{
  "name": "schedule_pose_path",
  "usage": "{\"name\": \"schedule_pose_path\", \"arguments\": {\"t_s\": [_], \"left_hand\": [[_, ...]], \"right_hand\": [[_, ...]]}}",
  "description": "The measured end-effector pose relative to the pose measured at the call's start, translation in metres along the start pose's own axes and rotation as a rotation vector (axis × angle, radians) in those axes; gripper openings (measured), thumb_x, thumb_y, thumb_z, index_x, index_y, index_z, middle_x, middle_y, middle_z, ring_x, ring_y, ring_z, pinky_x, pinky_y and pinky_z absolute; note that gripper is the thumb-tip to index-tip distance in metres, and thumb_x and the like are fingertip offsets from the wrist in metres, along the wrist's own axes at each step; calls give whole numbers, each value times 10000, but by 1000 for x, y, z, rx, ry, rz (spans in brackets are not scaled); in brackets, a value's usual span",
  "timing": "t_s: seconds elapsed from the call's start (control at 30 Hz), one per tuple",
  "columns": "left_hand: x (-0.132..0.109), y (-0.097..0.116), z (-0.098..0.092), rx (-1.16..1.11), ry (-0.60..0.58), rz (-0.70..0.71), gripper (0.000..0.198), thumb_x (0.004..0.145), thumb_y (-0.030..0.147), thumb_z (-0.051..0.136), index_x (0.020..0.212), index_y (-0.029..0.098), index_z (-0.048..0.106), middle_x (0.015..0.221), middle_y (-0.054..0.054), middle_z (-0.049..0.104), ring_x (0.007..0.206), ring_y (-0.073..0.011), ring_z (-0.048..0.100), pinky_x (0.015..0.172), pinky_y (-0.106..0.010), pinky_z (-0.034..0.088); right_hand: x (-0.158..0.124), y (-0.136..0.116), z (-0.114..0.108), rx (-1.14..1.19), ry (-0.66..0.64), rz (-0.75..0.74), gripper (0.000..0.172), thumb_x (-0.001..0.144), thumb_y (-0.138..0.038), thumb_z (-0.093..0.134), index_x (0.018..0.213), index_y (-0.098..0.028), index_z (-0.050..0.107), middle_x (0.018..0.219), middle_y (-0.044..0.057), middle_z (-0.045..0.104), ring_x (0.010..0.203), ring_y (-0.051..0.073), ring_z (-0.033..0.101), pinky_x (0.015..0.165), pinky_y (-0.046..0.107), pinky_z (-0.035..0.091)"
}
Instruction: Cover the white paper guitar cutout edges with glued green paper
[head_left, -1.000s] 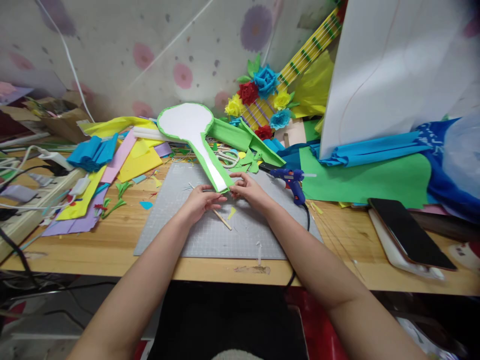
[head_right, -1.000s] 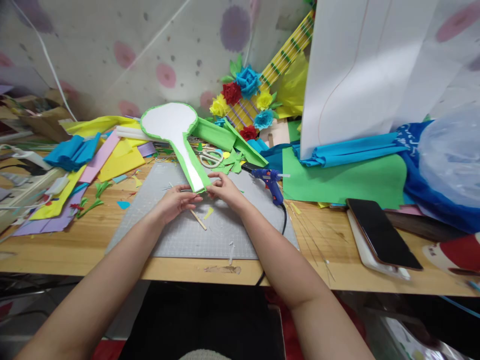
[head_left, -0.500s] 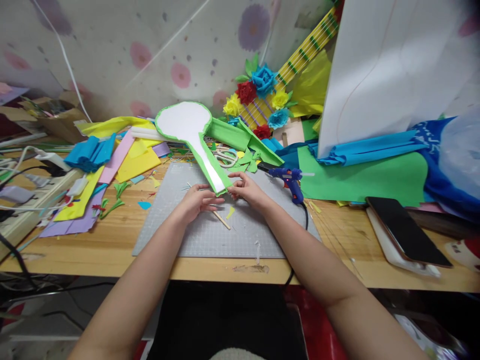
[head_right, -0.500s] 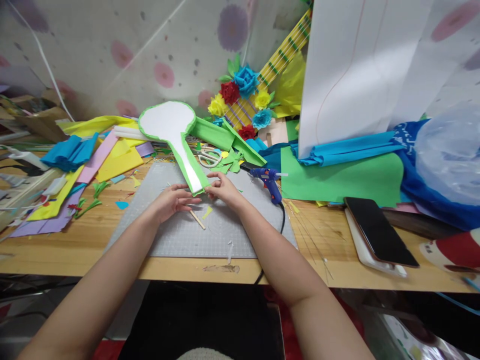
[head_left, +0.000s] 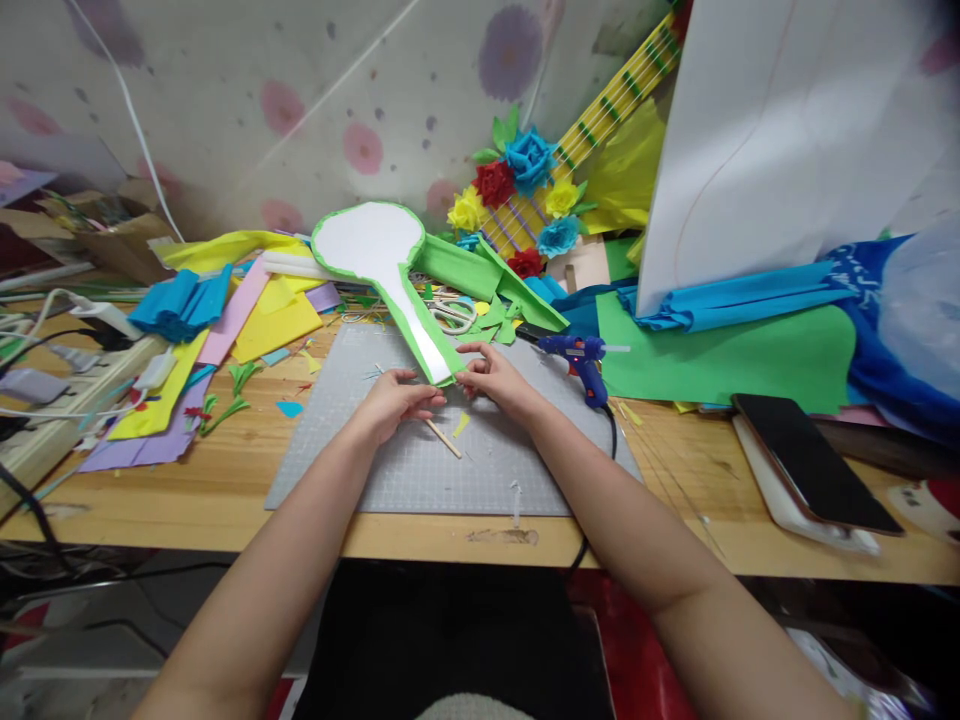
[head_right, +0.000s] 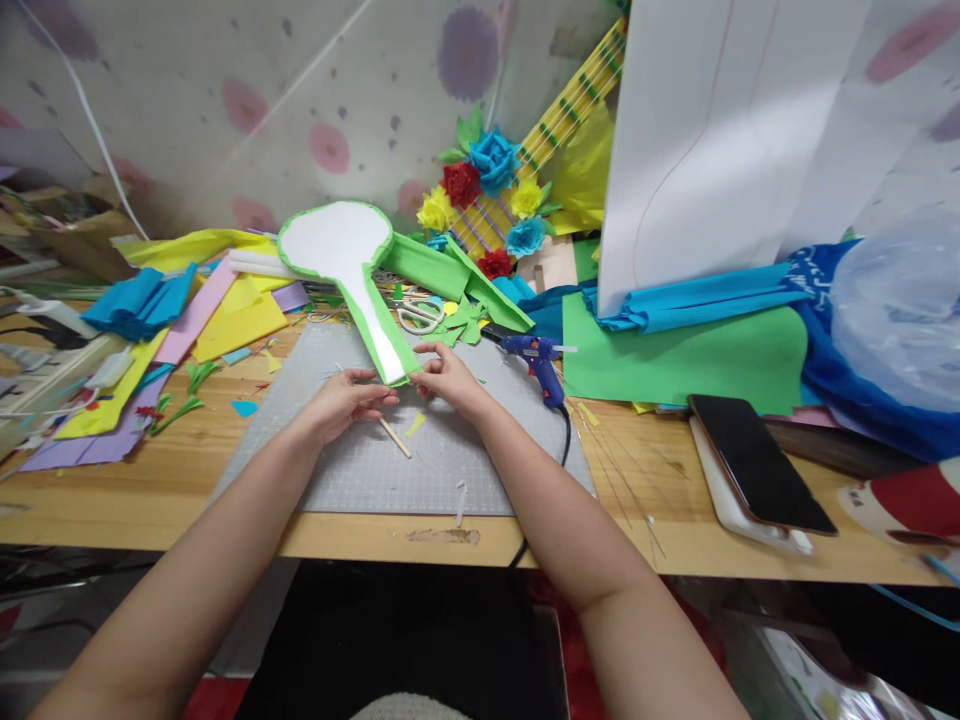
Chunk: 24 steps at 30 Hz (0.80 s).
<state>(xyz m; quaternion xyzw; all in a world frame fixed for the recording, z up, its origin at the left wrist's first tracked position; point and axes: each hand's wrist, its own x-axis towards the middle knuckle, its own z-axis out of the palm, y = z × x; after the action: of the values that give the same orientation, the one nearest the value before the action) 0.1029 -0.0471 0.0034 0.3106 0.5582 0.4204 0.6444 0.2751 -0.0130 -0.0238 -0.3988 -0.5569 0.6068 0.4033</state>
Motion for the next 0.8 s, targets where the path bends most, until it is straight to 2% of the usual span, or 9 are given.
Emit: {"name": "schedule_pose_path", "arguments": {"t_s": [0.1,0.3,0.57,0.73,0.8], "left_hand": [[1,-1,0,7,5,6,602,642,19,709,1151,83,394,717,-106,696,604,-198,679,419,-209,492],[2,-1,0,-52,-58,-5,544,658,-7,671,1135,86,427,867,-136,699,687,-198,693,440,-201,505],[4,-3,4,3,17,15,424,658,-15,645,1012,102,445,658,-68,667,565,-150,652,419,-183,468],[2,-7,9,97,1,176,426,663,47,643,951,175,356,664,-25,658,584,-154,649,463,-226,507],[3,-9,8,173,1,260,443,647,84,652,935,198,335,636,16,636,541,-141,625,429,-206,477]], "right_hand": [[0,-1,0,10,-2,-3,485,615,-271,703,1025,-221,449,548,-120,507,467,86,519,497,228,419],[-1,-2,1,23,-1,-8,482,612,-255,700,1024,-221,453,558,-117,519,474,81,522,508,224,423],[-1,-2,0,-5,10,-4,459,611,-255,689,1006,-219,458,550,-115,515,464,83,513,483,219,407],[-4,-7,1,45,49,45,447,609,-219,673,994,-219,446,538,-121,511,450,77,504,483,212,398],[-5,-11,2,70,63,79,438,615,-196,658,998,-218,447,546,-114,521,468,81,521,490,208,402]]}}
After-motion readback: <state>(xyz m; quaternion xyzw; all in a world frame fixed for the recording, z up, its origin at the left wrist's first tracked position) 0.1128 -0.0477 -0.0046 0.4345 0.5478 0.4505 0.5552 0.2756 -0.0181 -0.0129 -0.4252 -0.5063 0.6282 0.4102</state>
